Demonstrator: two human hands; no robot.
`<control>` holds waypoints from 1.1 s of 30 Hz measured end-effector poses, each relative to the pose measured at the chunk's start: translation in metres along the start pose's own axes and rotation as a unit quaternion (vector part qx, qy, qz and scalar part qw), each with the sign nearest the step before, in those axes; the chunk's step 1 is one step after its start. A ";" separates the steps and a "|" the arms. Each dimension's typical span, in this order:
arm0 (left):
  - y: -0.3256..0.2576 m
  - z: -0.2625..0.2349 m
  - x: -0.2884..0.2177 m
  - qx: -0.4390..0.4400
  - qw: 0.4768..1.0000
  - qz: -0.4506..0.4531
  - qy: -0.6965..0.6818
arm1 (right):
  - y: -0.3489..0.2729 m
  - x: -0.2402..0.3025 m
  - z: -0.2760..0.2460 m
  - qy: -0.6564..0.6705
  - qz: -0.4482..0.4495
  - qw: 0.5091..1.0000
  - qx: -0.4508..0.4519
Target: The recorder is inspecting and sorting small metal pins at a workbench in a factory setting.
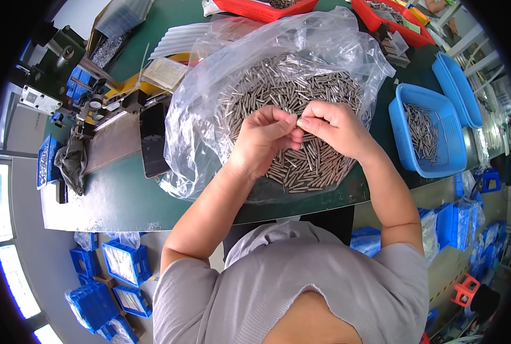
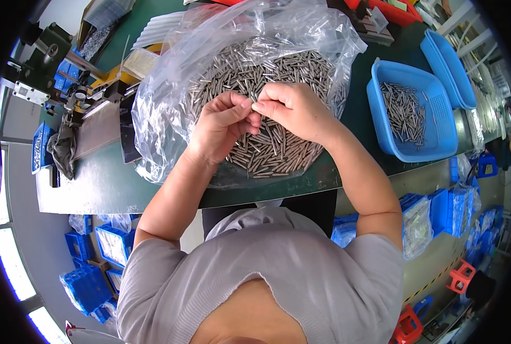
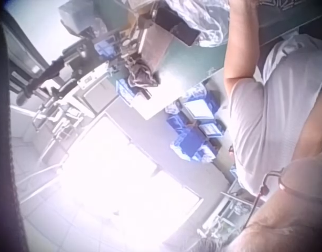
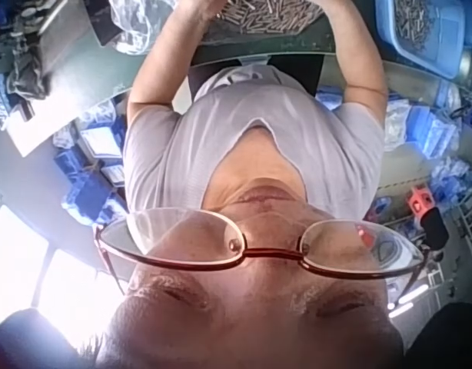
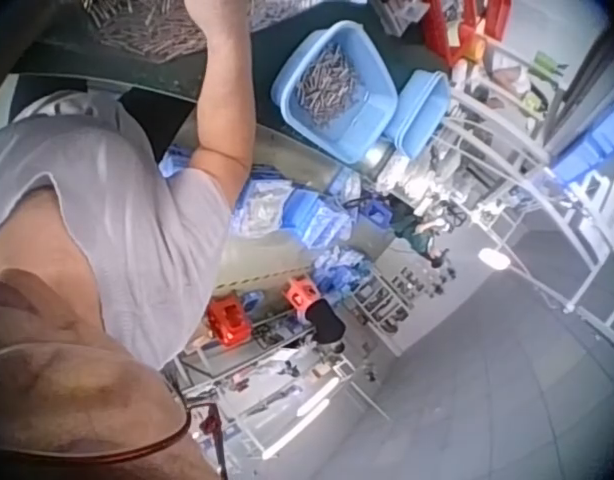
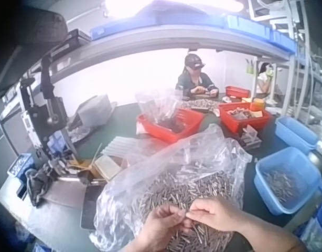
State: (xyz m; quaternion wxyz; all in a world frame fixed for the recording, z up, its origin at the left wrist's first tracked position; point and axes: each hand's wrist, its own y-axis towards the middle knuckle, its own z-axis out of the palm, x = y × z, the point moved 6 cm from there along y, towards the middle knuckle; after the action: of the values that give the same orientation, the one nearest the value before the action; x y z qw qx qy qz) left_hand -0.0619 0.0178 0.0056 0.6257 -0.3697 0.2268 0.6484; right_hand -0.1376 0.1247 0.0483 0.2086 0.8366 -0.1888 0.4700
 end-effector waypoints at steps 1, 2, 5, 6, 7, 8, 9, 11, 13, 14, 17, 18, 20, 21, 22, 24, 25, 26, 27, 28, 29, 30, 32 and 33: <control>0.000 0.001 0.000 0.006 1.000 -0.006 -0.013 | -0.001 0.005 -0.003 -0.012 -0.018 0.999 -0.031; 0.001 0.000 0.001 0.005 1.000 -0.006 -0.023 | -0.001 0.009 -0.005 -0.025 -0.037 0.997 -0.063; 0.001 -0.001 0.000 -0.022 0.999 0.008 -0.035 | -0.002 0.009 -0.004 -0.008 -0.031 0.996 -0.081; 0.001 -0.004 -0.002 -0.041 0.998 0.023 -0.041 | -0.001 -0.001 -0.007 0.004 -0.008 0.995 -0.097; 0.000 -0.008 -0.006 -0.067 0.996 0.037 -0.037 | 0.001 -0.003 -0.014 0.041 -0.008 0.991 -0.124; -0.001 -0.011 -0.011 -0.092 0.994 0.052 -0.033 | 0.003 -0.011 -0.020 0.151 0.053 0.980 -0.118; -0.001 -0.013 -0.015 -0.113 0.991 0.072 -0.020 | 0.002 -0.027 -0.021 0.318 0.140 0.937 -0.050; 0.001 -0.015 -0.017 -0.122 0.988 0.087 -0.024 | 0.006 -0.032 -0.017 0.484 0.146 0.863 -0.007; 0.000 -0.018 -0.018 -0.137 0.985 0.101 -0.031 | 0.007 -0.029 -0.008 0.518 0.170 0.838 0.029; -0.001 -0.019 -0.018 -0.138 0.985 0.102 -0.032 | 0.007 -0.033 -0.002 0.531 0.182 0.826 0.043; 0.000 -0.021 -0.017 -0.139 0.985 0.098 -0.037 | 0.004 -0.034 -0.004 0.288 0.194 0.937 0.042; 0.000 -0.022 -0.017 -0.140 0.985 0.096 -0.034 | 0.008 -0.021 -0.009 0.080 0.064 0.995 -0.008; -0.001 -0.022 -0.018 -0.143 0.985 0.094 -0.032 | 0.000 -0.020 -0.014 -0.086 0.120 0.988 0.035; -0.001 -0.021 -0.018 -0.150 0.984 0.090 -0.028 | -0.001 -0.016 -0.017 -0.180 0.107 0.977 0.042; -0.001 -0.022 -0.018 -0.156 0.984 0.086 -0.024 | 0.000 -0.011 -0.017 -0.180 0.106 0.977 0.044; -0.001 -0.022 -0.017 -0.148 0.985 0.086 -0.025 | -0.001 -0.009 -0.012 -0.307 0.130 0.937 0.103; -0.001 -0.021 -0.017 -0.140 0.986 0.086 -0.025 | 0.002 -0.006 -0.007 -0.324 0.060 0.942 0.064; 0.000 -0.021 -0.017 -0.139 0.986 0.086 -0.026 | 0.003 -0.006 -0.001 -0.316 0.042 0.946 0.053; 0.000 -0.020 -0.017 -0.136 0.987 0.084 -0.026 | 0.004 -0.004 0.003 -0.308 0.024 0.950 0.041; 0.000 -0.019 -0.016 -0.133 0.987 0.082 -0.027 | 0.003 -0.002 0.005 -0.303 0.019 0.952 0.049; 0.000 -0.019 -0.016 -0.133 0.987 0.084 -0.027 | 0.002 -0.002 0.005 -0.303 0.018 0.952 0.049; 0.000 -0.019 -0.015 -0.137 0.987 0.083 -0.025 | 0.001 -0.005 0.007 -0.314 0.015 0.947 0.068; 0.000 -0.019 -0.014 -0.139 0.987 0.083 -0.021 | -0.001 -0.005 0.011 -0.333 0.000 0.939 0.082; 0.000 -0.018 -0.013 -0.134 0.988 0.073 -0.024 | -0.001 -0.005 0.011 -0.334 0.000 0.939 0.080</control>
State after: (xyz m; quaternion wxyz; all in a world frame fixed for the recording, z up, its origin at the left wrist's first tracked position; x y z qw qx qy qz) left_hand -0.0596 -0.0037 0.0041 0.5269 -0.4169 0.1485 0.7256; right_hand -0.1315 0.1206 0.0386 0.0661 0.9594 -0.2092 0.1773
